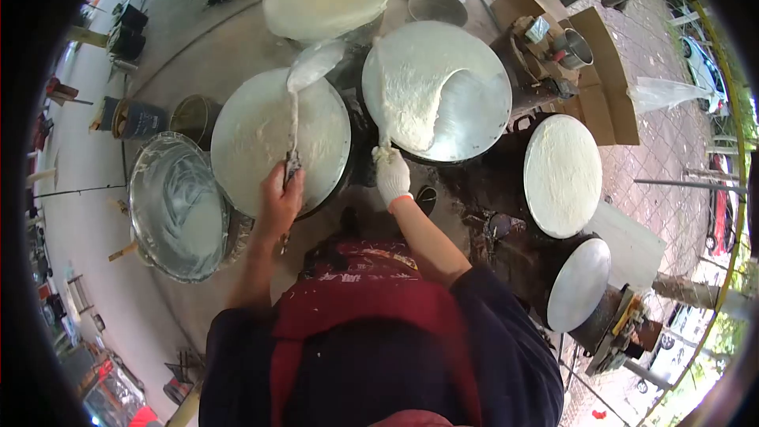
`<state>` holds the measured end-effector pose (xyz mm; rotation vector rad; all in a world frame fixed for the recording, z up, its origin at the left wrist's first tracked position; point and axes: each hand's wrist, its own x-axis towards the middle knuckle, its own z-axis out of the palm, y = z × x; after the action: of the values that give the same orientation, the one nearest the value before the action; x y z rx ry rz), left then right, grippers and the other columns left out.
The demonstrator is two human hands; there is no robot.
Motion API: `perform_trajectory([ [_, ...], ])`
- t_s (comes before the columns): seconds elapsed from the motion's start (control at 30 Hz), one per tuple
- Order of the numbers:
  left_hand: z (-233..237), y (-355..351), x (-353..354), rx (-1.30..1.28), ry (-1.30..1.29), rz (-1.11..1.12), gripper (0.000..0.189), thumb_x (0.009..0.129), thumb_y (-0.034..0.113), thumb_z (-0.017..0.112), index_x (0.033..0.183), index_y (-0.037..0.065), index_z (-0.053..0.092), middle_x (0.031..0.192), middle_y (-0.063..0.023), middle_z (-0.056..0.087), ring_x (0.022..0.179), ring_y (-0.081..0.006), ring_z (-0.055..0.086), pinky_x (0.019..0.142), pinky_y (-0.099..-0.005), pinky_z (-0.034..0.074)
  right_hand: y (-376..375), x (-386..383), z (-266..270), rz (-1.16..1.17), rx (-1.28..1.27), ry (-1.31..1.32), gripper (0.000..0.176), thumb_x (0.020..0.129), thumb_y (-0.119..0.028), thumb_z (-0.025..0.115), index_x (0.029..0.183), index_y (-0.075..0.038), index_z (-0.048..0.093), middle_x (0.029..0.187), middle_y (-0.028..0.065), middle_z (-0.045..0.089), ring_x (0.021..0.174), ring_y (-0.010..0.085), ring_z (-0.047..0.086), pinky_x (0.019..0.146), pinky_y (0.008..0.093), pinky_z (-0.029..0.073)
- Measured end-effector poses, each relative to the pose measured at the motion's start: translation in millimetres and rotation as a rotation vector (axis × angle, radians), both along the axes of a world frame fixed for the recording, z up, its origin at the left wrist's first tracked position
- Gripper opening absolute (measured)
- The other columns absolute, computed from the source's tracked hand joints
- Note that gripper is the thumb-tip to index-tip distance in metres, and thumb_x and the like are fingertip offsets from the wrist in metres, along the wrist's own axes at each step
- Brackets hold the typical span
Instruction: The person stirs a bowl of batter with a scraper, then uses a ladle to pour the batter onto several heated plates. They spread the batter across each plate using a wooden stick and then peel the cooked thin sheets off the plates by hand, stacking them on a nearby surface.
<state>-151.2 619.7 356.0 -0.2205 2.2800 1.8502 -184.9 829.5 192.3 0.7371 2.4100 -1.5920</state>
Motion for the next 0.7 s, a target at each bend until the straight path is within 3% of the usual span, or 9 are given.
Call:
perform_trajectory([
  [0.03,-7.4,-11.9,6.6,-0.054,0.088,-0.029,0.018,0.095,0.014,0.05,0.081,0.003,0.048,0.06,0.003,0.044,0.052,-0.003,0.04,0.044,-0.0214,0.033,2.6,5.5,2.9,-0.047,0.064,-0.024,0.031,0.092,-0.034,0.05,0.101,-0.006,0.058,0.087,0.0208,0.064,0.087,0.0375,0.062,0.074,0.0434,0.047],
  [0.1,-10.1,-24.2,24.2,-0.049,-0.011,0.004,0.018,0.095,0.014,0.051,0.081,0.003,0.048,0.059,0.0025,0.044,0.05,-0.003,0.04,0.043,-0.022,0.032,23.3,17.7,19.8,-0.123,0.143,-0.088,0.031,0.093,-0.033,0.048,0.102,-0.005,0.058,0.093,0.0236,0.064,0.095,0.0412,0.06,0.077,0.0479,0.046],
  [0.2,-20.4,-36.2,46.4,-0.094,-0.012,-0.01,0.018,0.094,0.014,0.052,0.08,0.004,0.047,0.058,0.003,0.043,0.048,-0.0029,0.04,0.04,-0.022,0.031,63.4,37.8,-2.6,-0.277,0.014,-0.012,0.031,0.092,-0.035,0.053,0.096,-0.005,0.06,0.071,0.0055,0.059,0.065,0.0178,0.058,0.061,0.0338,0.045],
  [0.3,-15.5,-27.2,60.3,-0.077,-0.028,0.032,0.018,0.094,0.014,0.052,0.08,0.005,0.047,0.057,0.0039,0.042,0.047,-0.0022,0.039,0.04,-0.0206,0.031,80.7,37.3,-6.1,-0.364,-0.321,-0.05,0.029,0.091,-0.035,0.053,0.092,-0.007,0.06,0.064,-0.0022,0.051,0.058,0.0088,0.052,0.054,0.0292,0.042],
  [0.33,-13.9,-23.1,63.3,-0.052,-0.04,0.048,0.018,0.095,0.014,0.052,0.079,0.006,0.047,0.057,0.0042,0.042,0.046,-0.0018,0.039,0.04,-0.02,0.03,74.6,39.4,-3.4,-0.3,-0.35,-0.003,0.03,0.09,-0.037,0.054,0.093,-0.007,0.06,0.067,0.0048,0.059,0.06,0.0186,0.058,0.057,0.0342,0.046],
  [0.4,-9.2,-9.4,62.1,-0.028,-0.053,0.087,0.018,0.095,0.014,0.051,0.079,0.007,0.047,0.057,0.0049,0.041,0.046,-0.0012,0.038,0.04,-0.0191,0.03,59.8,47.6,-8.5,0.035,0.323,0.135,0.03,0.09,-0.038,0.053,0.097,-0.009,0.059,0.076,0.0145,0.065,0.066,0.0332,0.062,0.062,0.0422,0.049],
  [0.43,-5.5,0.0,62.1,-0.031,-0.062,0.108,0.018,0.095,0.014,0.051,0.079,0.007,0.046,0.057,0.0052,0.04,0.046,-0.001,0.037,0.039,-0.0188,0.03,64.6,52.0,-5.3,0.19,0.377,-0.037,0.03,0.091,-0.038,0.052,0.101,-0.01,0.059,0.085,0.0202,0.065,0.076,0.0425,0.061,0.068,0.0482,0.048],
  [0.57,8.7,32.8,55.1,-0.059,-0.075,0.12,0.018,0.095,0.014,0.051,0.079,0.008,0.047,0.057,0.0057,0.04,0.044,-0.0014,0.036,0.038,-0.0186,0.029,127.1,43.3,18.9,0.073,0.44,-0.066,0.031,0.094,-0.035,0.047,0.097,-0.006,0.058,0.08,0.0228,0.064,0.08,0.0415,0.062,0.068,0.0497,0.048],
  [0.7,13.4,67.6,50.5,-0.092,-0.042,0.122,0.017,0.095,0.014,0.051,0.079,0.008,0.047,0.057,0.0055,0.04,0.042,-0.002,0.036,0.037,-0.0193,0.029,200.9,19.9,17.5,0.048,0.275,0.009,0.035,0.094,-0.035,0.048,0.093,-0.002,0.058,0.081,0.024,0.063,0.082,0.0423,0.061,0.067,0.0476,0.049],
])
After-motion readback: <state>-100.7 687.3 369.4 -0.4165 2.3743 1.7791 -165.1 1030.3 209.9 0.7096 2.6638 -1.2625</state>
